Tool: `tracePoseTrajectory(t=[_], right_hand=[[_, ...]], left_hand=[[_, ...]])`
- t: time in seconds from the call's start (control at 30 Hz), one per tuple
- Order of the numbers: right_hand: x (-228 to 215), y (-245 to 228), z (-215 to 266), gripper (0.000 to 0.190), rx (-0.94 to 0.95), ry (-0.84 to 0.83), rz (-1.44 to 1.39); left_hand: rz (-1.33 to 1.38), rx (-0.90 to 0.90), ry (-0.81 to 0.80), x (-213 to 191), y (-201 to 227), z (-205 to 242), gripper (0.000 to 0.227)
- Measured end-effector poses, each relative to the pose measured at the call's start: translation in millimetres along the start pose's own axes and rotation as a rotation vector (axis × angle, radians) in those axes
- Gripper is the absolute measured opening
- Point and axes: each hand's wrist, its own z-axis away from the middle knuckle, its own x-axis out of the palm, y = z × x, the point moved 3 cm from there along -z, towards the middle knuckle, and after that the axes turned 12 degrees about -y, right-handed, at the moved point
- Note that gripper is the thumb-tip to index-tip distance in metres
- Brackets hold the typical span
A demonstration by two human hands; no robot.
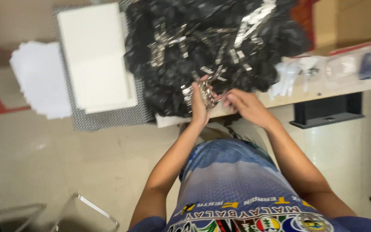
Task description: Sorting and organizing small metal hardware components from a bag into a box.
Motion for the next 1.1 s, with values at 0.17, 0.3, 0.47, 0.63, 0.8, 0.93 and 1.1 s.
tracePoseTrajectory(t=[0.17, 0.3, 0.47, 0.63, 0.8, 0.93, 1.1], right_hand=[[-74.5, 10.6, 50.8, 0.025, -0.008, 0.162, 0.042], [-156.8, 46.0, 102.1, 0.023, -0.096, 0.284, 0.042], [-262.0, 72.7, 146.9, 0.027, -0.099, 0.291, 0.175], [-361.5, 75.5, 148.3, 0.027, -0.113, 0.335, 0.461], [-439.1, 101.2, 65.9, 0.04, 0.02, 0.245, 0.701], [-462.5, 156.3, -16.2, 0.047, 0.217, 0.144, 0.741], [-475.6, 222.9, -76.1, 0.056, 0.514, -0.018, 0.744]], left_hand=[[-0.043, -0.054, -0.101, 83.1, -60.9, -45.0, 0.069], [-0.115, -0.111, -0.197, 163.0, -115.6, -79.7, 0.068], [-0.366, -0.113, -0.304, 215.6, -187.7, -151.8, 0.065], [-1.23, 0.364, -0.205, 273.0, -162.4, -224.6, 0.038], [-1.521, 0.527, -0.02, 302.5, -148.7, -308.4, 0.064], [-1.56, 0.189, 0.14, 270.6, -165.3, -356.6, 0.079], [-1.631, -0.085, 0.092, 202.2, -201.4, -398.0, 0.042]])
